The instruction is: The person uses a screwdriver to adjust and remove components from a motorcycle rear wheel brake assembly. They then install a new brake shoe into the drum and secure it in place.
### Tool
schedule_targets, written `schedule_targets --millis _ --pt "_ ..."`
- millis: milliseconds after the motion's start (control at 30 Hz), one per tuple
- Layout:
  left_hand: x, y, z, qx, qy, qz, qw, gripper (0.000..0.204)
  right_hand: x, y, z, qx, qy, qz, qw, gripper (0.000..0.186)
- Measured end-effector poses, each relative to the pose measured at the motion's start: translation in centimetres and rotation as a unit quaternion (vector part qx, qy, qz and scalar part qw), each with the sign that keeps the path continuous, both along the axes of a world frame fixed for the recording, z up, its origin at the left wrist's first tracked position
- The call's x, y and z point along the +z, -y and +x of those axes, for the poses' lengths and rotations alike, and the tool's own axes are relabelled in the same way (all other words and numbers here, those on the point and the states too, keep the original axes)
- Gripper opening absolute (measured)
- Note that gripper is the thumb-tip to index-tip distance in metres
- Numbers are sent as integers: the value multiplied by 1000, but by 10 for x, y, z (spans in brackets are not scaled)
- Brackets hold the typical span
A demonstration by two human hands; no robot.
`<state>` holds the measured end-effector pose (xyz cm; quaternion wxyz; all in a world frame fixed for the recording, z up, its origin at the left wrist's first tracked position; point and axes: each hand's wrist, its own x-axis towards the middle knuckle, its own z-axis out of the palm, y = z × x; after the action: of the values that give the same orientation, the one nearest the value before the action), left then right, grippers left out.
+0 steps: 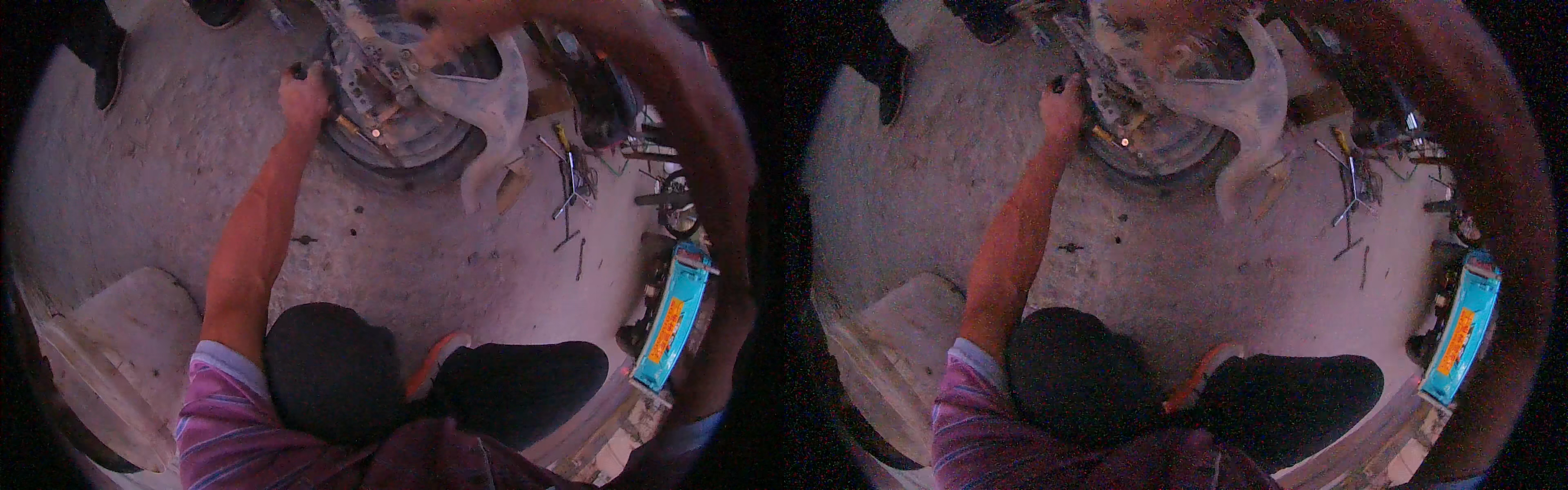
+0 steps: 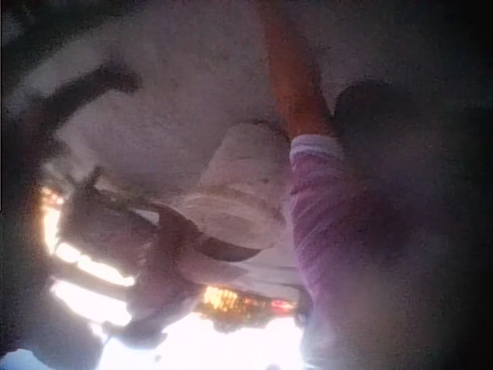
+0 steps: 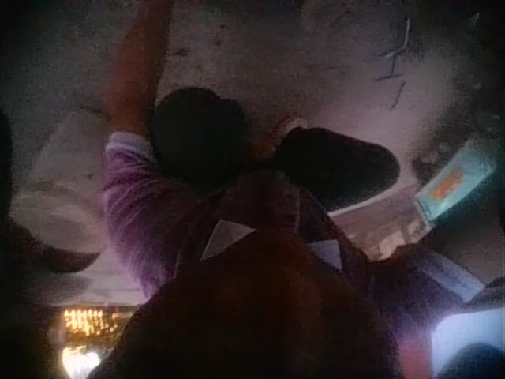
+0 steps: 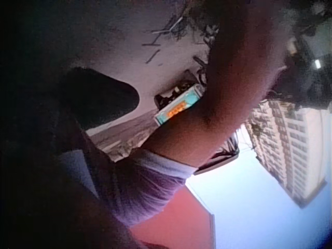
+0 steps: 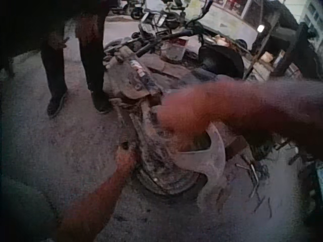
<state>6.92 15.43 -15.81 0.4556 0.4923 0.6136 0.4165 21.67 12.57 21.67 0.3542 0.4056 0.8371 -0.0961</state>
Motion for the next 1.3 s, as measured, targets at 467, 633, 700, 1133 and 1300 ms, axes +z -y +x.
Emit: schedule_targets --millis 467,633,700,1133,1300 --pt "13 21 -4 0 -48 -42 998 84 -187 351 -2 -800 -323 -111 493 33" --pt "17 43 3 51 -25 -100 993 82 -220 378 -32 -798 -411 -26 440 29" --pt "25 46 3 60 -43 -101 992 81 -223 382 -32 -785 -424 -24 450 27" --pt "20 51 1 52 6 -119 991 77 -271 360 -66 -813 -446 9 375 32" --pt "20 57 3 61 -12 -118 991 81 -273 353 -87 -805 -460 44 374 29"
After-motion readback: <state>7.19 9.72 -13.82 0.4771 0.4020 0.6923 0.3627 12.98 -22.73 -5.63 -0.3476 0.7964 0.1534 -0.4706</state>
